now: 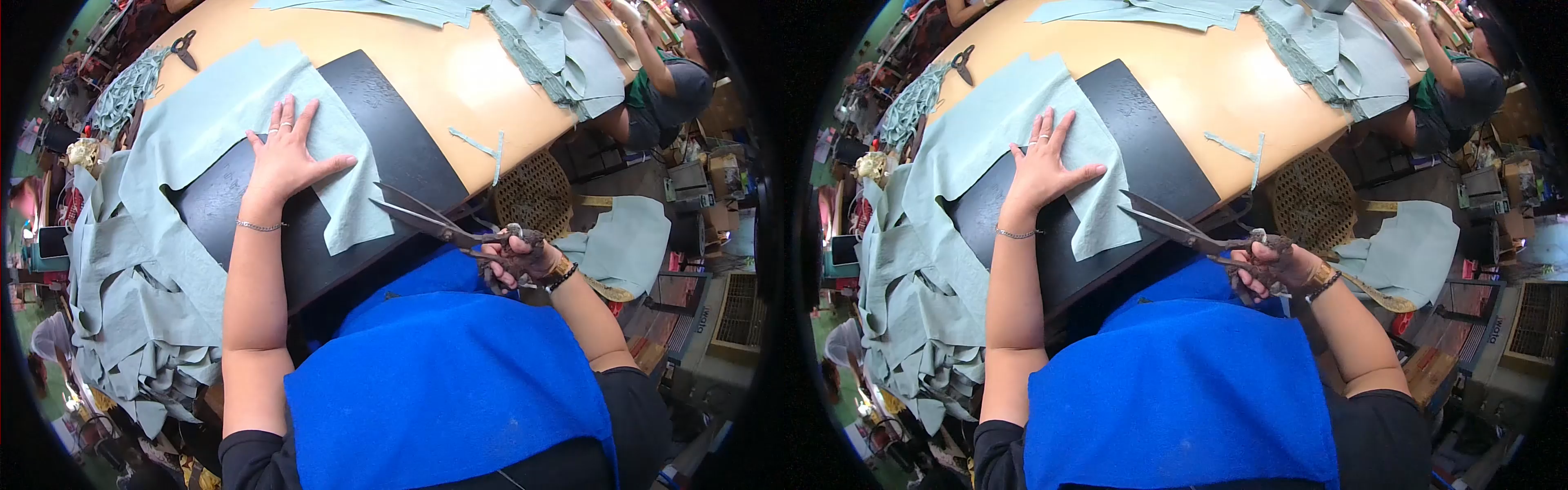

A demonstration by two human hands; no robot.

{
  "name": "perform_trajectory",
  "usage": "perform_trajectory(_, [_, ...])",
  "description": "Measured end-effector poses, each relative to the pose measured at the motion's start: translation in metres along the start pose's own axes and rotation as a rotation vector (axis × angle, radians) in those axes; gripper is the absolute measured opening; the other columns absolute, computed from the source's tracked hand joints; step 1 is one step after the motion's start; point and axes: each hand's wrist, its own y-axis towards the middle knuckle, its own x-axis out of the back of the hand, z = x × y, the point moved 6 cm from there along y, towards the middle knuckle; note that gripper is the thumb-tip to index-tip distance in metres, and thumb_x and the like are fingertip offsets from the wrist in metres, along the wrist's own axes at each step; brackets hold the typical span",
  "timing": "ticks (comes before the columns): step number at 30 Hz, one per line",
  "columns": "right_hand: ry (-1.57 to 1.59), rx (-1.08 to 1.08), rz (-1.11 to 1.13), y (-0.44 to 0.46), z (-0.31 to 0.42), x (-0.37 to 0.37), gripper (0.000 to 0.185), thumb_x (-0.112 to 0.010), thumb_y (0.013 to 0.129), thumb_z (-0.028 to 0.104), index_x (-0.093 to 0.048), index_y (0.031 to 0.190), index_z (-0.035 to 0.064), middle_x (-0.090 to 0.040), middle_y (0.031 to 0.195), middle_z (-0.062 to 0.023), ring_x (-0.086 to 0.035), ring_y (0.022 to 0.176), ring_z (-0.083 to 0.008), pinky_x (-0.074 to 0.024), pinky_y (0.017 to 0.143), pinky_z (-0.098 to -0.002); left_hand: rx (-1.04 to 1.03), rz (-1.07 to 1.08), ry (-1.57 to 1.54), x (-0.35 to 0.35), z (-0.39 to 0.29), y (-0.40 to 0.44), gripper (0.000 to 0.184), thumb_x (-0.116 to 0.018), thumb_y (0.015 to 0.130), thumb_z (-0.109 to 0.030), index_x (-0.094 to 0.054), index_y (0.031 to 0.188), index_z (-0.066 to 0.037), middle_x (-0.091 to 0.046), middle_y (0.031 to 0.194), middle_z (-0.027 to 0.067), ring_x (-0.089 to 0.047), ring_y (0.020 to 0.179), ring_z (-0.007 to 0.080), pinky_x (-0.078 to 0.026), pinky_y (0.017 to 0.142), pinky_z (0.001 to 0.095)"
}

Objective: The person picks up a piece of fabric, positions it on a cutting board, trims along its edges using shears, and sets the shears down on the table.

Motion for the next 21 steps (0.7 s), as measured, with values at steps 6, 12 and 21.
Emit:
perform_trajectory(6, [0.056, 0.161, -0.030, 0.015, -0.012, 0.001, 0.064, -0.053, 0.082, 0.069, -0.055, 0.082, 0.0054, -0.055, 0.067, -0.0033, -0.053, 0.058, -0.0127, -0.0454, 0.058, -0.0285, 0.062, 0.019, 0.022, -0.001, -0.011, -0.006, 0.116, -0.058, 0.060, -0.084, -0.031, 0.147, -0.013, -0.017, 0.154, 0.0222, -0.013, 0.144, 0.0356, -0.008, 0.106, 0.0705])
perform_trajectory(12, [0.019, 0.239, -0.213, 0.005, -0.005, 0.006, 0.059, -0.056, 0.083, 0.065, -0.055, 0.083, 0.0067, -0.054, 0.068, -0.0031, -0.054, 0.058, -0.0126, -0.0453, 0.058, -0.0294, 0.172, -0.028, 0.108, 0.004, -0.006, -0.007, 0.120, -0.054, 0.059, -0.087, -0.029, 0.147, -0.010, -0.017, 0.153, 0.0249, -0.013, 0.144, 0.0370, -0.008, 0.106, 0.0702])
perform_trajectory(21, [0.153, -0.002, -0.125, -0.023, -0.016, 0.026, 0.061, -0.062, 0.078, 0.066, -0.056, 0.084, 0.0056, -0.058, 0.073, -0.0038, -0.055, 0.059, -0.0130, -0.0456, 0.057, -0.0284, -0.014, 0.026, -0.004, 0.002, -0.018, -0.009, 0.121, -0.062, 0.053, -0.084, -0.032, 0.147, -0.013, -0.018, 0.154, 0.0226, -0.013, 0.144, 0.0352, -0.005, 0.105, 0.0711])
